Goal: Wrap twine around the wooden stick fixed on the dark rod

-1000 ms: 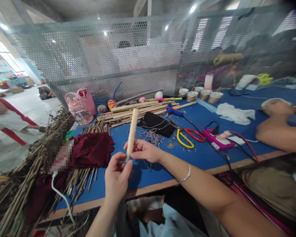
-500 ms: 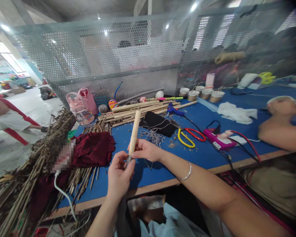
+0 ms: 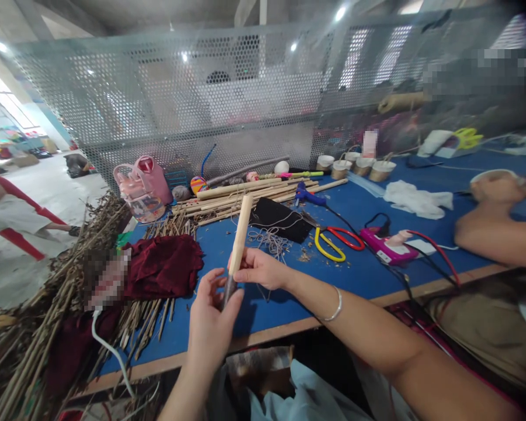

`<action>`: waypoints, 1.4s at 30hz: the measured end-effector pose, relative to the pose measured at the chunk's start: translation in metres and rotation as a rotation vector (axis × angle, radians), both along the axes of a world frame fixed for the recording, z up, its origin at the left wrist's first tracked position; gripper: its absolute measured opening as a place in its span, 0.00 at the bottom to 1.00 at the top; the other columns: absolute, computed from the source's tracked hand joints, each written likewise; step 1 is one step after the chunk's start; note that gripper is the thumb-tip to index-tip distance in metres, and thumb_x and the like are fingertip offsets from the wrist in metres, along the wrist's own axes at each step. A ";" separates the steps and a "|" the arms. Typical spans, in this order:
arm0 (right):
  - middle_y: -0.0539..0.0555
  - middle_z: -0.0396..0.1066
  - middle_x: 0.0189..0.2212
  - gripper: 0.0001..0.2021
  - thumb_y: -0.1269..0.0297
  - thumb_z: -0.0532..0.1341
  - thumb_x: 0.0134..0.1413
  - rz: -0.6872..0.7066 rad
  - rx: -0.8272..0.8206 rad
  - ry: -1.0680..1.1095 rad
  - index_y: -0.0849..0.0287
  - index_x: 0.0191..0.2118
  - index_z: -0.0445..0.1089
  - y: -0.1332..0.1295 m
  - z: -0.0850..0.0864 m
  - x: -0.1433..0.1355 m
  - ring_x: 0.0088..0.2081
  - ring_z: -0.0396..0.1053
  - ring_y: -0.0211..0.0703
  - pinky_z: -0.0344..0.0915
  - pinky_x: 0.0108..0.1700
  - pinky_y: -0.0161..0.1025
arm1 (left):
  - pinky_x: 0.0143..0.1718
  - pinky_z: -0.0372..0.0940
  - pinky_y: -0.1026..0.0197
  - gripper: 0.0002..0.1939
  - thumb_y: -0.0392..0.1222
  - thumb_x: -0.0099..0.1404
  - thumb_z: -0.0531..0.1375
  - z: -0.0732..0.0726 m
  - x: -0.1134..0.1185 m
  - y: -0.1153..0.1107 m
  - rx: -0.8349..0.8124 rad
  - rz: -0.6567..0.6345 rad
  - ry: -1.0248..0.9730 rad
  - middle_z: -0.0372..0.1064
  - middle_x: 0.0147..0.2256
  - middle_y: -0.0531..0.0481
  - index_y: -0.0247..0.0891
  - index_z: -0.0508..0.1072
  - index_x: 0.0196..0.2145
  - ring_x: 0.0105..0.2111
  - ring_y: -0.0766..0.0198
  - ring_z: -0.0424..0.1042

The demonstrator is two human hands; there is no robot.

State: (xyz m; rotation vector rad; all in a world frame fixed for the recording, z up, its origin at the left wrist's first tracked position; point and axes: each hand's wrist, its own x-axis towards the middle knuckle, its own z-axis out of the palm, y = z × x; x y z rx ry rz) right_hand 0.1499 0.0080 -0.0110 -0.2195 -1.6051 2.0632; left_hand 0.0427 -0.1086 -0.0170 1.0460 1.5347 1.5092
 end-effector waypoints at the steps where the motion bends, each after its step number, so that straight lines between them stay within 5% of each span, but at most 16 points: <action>1: 0.48 0.66 0.27 0.16 0.62 0.68 0.41 -0.001 -0.004 0.010 0.64 0.33 0.63 -0.001 0.001 -0.001 0.30 0.65 0.31 0.62 0.36 0.32 | 0.32 0.67 0.63 0.24 0.43 0.51 0.65 -0.002 0.002 -0.003 0.021 0.086 0.083 0.70 0.40 0.47 0.41 0.63 0.45 0.31 0.64 0.73; 5: 0.47 0.67 0.27 0.15 0.64 0.68 0.40 0.027 0.004 0.045 0.64 0.33 0.64 -0.003 0.004 -0.001 0.29 0.65 0.31 0.62 0.35 0.31 | 0.34 0.67 0.63 0.21 0.42 0.49 0.66 -0.009 0.001 -0.007 0.073 0.150 0.053 0.72 0.35 0.48 0.38 0.68 0.41 0.31 0.63 0.73; 10: 0.50 0.68 0.25 0.16 0.61 0.67 0.42 0.048 0.035 -0.031 0.66 0.33 0.66 0.000 0.004 0.002 0.24 0.64 0.31 0.61 0.29 0.31 | 0.25 0.67 0.65 0.21 0.47 0.47 0.68 -0.006 -0.018 0.007 -0.090 -0.304 -0.452 0.73 0.31 0.47 0.34 0.69 0.36 0.23 0.66 0.71; 12: 0.48 0.67 0.23 0.14 0.61 0.67 0.42 -0.015 0.056 -0.049 0.66 0.31 0.66 0.002 0.003 0.003 0.24 0.63 0.30 0.60 0.27 0.30 | 0.26 0.67 0.66 0.20 0.48 0.49 0.66 -0.002 -0.019 0.010 -0.132 -0.378 -0.482 0.73 0.32 0.46 0.33 0.70 0.36 0.24 0.67 0.71; 18: 0.48 0.67 0.24 0.13 0.63 0.67 0.40 -0.045 0.083 -0.061 0.65 0.29 0.65 0.004 0.002 0.000 0.26 0.65 0.31 0.61 0.31 0.30 | 0.27 0.65 0.70 0.18 0.41 0.48 0.67 0.001 -0.002 0.006 0.049 0.010 -0.107 0.69 0.29 0.54 0.36 0.68 0.36 0.24 0.72 0.68; 25: 0.49 0.68 0.25 0.13 0.63 0.67 0.42 0.001 0.078 -0.050 0.66 0.32 0.67 0.005 0.003 0.005 0.26 0.65 0.31 0.61 0.31 0.30 | 0.27 0.66 0.65 0.15 0.48 0.56 0.61 -0.001 -0.012 0.007 -0.088 -0.316 -0.398 0.71 0.30 0.47 0.34 0.67 0.34 0.24 0.68 0.70; 27: 0.49 0.68 0.25 0.13 0.62 0.67 0.42 -0.009 0.075 -0.055 0.66 0.31 0.67 0.005 0.002 0.004 0.26 0.65 0.31 0.61 0.31 0.30 | 0.28 0.66 0.65 0.16 0.47 0.56 0.61 -0.002 -0.010 0.006 -0.068 -0.258 -0.284 0.71 0.33 0.47 0.35 0.66 0.39 0.27 0.67 0.71; 32: 0.48 0.68 0.26 0.15 0.63 0.68 0.38 -0.015 0.004 -0.032 0.65 0.31 0.66 0.003 0.001 0.000 0.29 0.66 0.32 0.63 0.35 0.32 | 0.28 0.64 0.67 0.25 0.42 0.51 0.65 -0.005 0.002 0.002 0.154 0.119 0.167 0.68 0.39 0.48 0.41 0.64 0.47 0.32 0.66 0.69; 42: 0.49 0.67 0.28 0.17 0.66 0.69 0.36 0.093 0.014 0.044 0.65 0.34 0.65 0.005 0.001 0.002 0.29 0.64 0.30 0.60 0.30 0.28 | 0.26 0.63 0.67 0.14 0.44 0.57 0.60 -0.007 0.000 0.005 0.180 0.085 0.201 0.70 0.33 0.49 0.39 0.67 0.40 0.28 0.67 0.69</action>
